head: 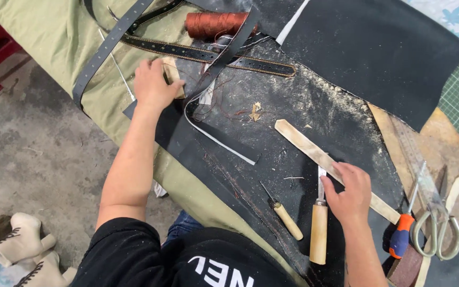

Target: Measuring and aligning a piece of white lining material on a workbench using a ruler

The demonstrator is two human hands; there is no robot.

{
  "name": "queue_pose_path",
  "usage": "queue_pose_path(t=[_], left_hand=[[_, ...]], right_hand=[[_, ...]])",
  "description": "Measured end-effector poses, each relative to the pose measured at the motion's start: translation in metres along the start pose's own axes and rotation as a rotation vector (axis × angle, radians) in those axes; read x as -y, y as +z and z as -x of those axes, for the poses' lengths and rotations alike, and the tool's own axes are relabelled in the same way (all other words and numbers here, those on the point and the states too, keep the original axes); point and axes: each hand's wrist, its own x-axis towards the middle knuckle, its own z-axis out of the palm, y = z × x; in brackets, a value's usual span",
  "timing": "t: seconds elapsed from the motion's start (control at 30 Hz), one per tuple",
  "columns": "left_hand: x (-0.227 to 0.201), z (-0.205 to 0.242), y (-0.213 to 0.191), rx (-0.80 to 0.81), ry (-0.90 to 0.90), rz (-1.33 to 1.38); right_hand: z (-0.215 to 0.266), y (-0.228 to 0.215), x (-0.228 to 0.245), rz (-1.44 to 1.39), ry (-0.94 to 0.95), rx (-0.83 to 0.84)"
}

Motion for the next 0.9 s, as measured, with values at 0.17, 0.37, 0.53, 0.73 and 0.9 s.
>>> queue_pose_path(t=[0.17,0.37,0.53,0.73,0.9], left_hand=[[-0.024,-0.002,-0.014,0.099,-0.042,-0.010],[-0.006,-0.026,-0.005,0.158,-0.231,0.141],[0.021,-0.020,-0.022,0.055,-0.283,0.512],[-0.002,0.004,-0.078,0.251,-0.485,1.367],[-0.011,-0.001,-0.076,0.352,-0.383,1.576]], right_hand=[[0.015,0.013,-0.011,0.003,0.005,-0.020],[0.012,0.006,0.006,0.060,0.097,0.046],[0.014,0.006,0.005,0.057,0.086,0.018],[0.016,0.007,0.006,0.053,0.088,0.016],[0.020,0.001,0.013,0.038,0.144,0.023]])
